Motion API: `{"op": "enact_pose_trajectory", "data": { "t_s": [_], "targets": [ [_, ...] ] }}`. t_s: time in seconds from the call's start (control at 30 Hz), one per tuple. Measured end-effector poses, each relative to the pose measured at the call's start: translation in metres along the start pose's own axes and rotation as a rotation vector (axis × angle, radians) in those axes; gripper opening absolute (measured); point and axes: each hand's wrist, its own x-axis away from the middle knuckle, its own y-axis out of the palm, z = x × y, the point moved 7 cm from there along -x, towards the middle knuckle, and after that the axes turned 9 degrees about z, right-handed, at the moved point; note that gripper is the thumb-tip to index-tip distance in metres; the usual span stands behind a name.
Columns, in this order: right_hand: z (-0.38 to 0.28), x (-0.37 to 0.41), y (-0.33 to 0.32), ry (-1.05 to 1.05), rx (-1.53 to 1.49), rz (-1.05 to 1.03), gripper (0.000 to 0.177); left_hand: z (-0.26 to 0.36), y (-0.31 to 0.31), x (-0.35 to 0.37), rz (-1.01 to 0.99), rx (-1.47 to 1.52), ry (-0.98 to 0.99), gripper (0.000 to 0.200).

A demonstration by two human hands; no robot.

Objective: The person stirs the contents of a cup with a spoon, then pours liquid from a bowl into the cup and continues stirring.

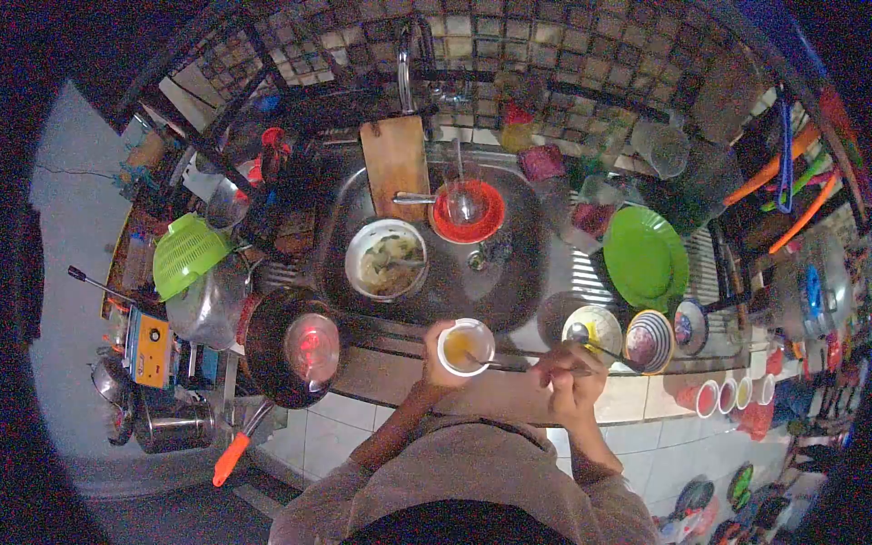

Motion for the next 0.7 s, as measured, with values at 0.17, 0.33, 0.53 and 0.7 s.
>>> {"op": "enact_pose_trajectory", "data": {
  "t_s": [0.17, 0.33, 0.53, 0.7],
  "targets": [
    [0.004, 0.004, -0.006, 0.046, -0.073, 0.075, 0.054, 0.0, -0.003, -0.002, 0.031, -0.005, -0.005, 0.079],
    [-0.003, 0.004, 0.001, -0.125, 0.044, 0.004, 0.055, -0.002, 0.005, 0.001, -0.053, 0.05, -0.122, 0.087],
    [-0.006, 0.007, 0.013, -0.164, 0.118, -0.156, 0.043, 0.005, 0.003, -0.001, -0.007, 0.122, -0.089, 0.084],
    [-0.003, 0.01, 0.023, -0.193, 0.141, -0.228, 0.038, 0.004, 0.003, 0.002, 0.03, 0.231, -0.11, 0.084]
  ]
}}
